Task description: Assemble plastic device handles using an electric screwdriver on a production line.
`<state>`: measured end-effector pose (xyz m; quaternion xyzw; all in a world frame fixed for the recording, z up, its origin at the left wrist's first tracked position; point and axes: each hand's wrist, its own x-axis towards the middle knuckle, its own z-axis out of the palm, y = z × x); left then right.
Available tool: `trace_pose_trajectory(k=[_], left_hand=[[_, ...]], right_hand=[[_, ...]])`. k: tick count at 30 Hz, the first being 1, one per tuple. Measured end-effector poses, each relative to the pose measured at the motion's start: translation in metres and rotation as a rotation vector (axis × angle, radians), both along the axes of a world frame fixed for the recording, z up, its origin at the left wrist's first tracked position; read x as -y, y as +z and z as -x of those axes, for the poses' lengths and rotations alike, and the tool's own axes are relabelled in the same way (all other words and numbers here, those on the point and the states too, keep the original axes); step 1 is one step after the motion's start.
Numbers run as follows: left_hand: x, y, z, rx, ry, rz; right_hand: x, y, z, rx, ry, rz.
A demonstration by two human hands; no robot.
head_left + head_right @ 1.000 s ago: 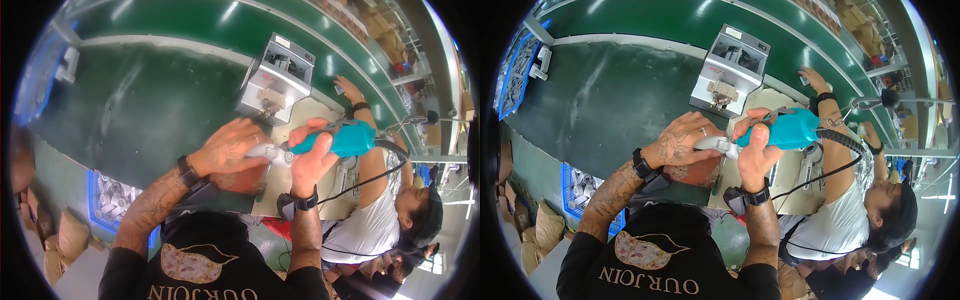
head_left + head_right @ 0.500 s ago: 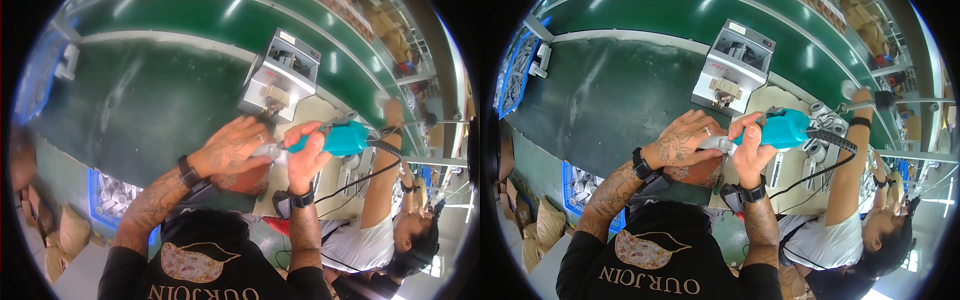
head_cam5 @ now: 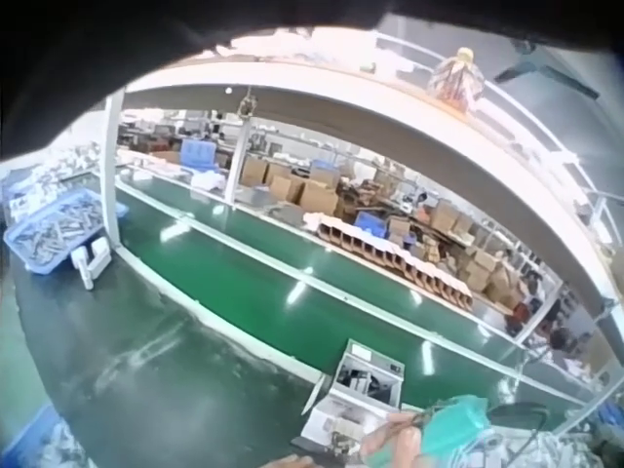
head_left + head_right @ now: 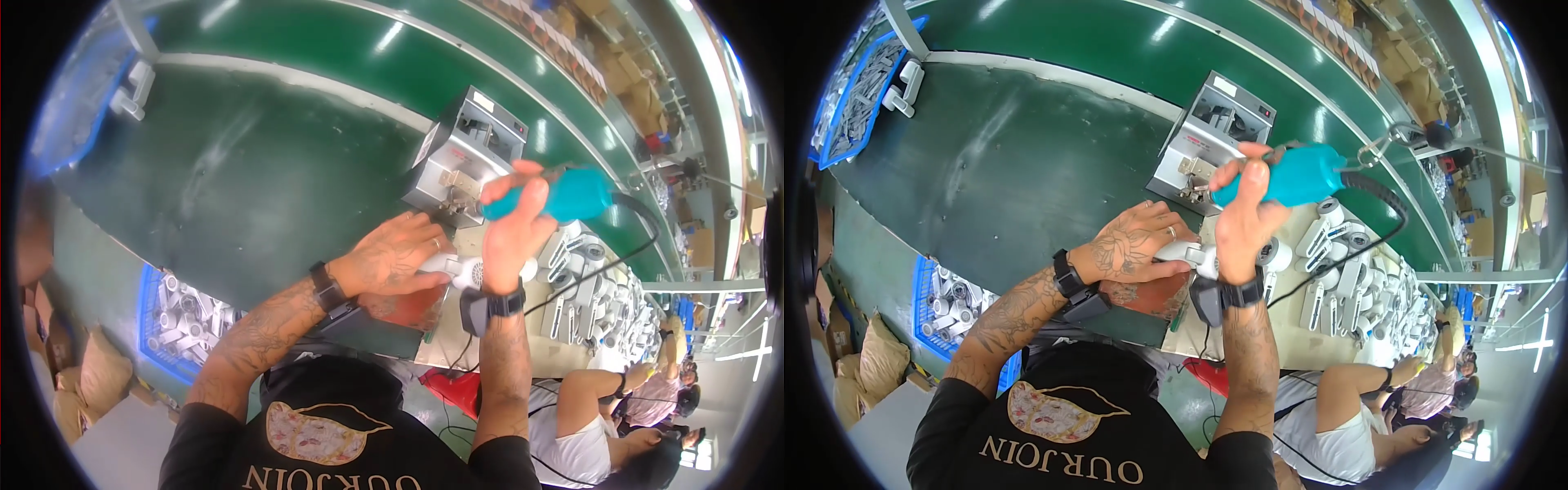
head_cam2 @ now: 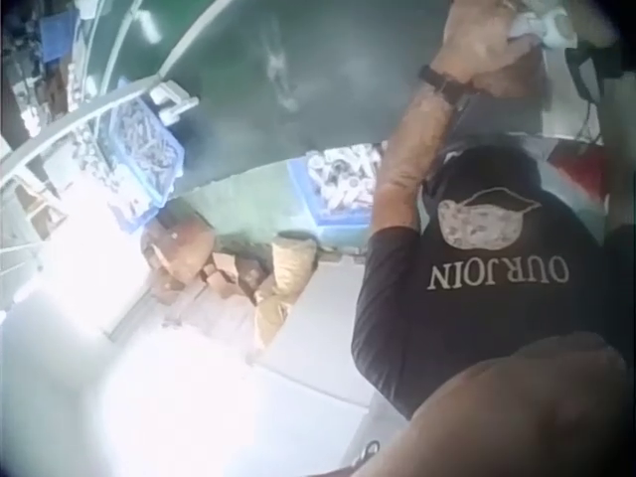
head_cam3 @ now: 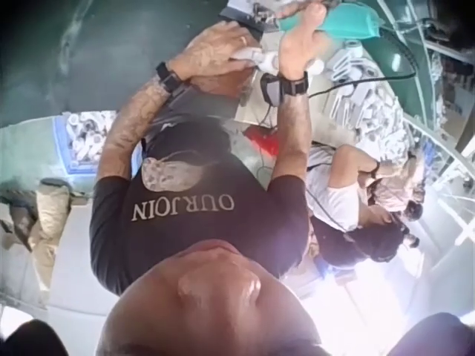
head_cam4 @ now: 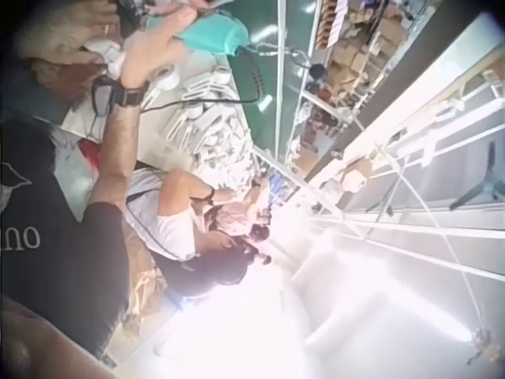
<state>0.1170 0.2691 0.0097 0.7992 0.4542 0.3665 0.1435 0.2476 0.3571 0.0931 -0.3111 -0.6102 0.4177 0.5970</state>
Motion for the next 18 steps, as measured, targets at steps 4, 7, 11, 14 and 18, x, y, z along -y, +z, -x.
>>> trace_pose_trajectory(k=[4,7,11,14,18], left_hand=[[0.001,0.001,0.003,0.009,0.009,0.011],[0.0,0.002,0.001,0.014,-0.01,-0.001],[0.0,0.004,0.0,0.018,-0.026,0.016],[0.002,0.004,-0.002,0.014,0.019,-0.027],[-0.004,0.005,-0.003,0.016,-0.007,0.004]], right_hand=[[-0.013,-0.015,0.019,-0.002,0.031,-0.056],[-0.016,-0.027,0.015,-0.053,0.041,-0.023],[-0.007,-0.018,0.016,-0.041,0.053,0.115],[0.013,-0.004,-0.003,0.007,0.032,0.055],[0.045,-0.007,-0.045,-0.04,0.03,0.101]])
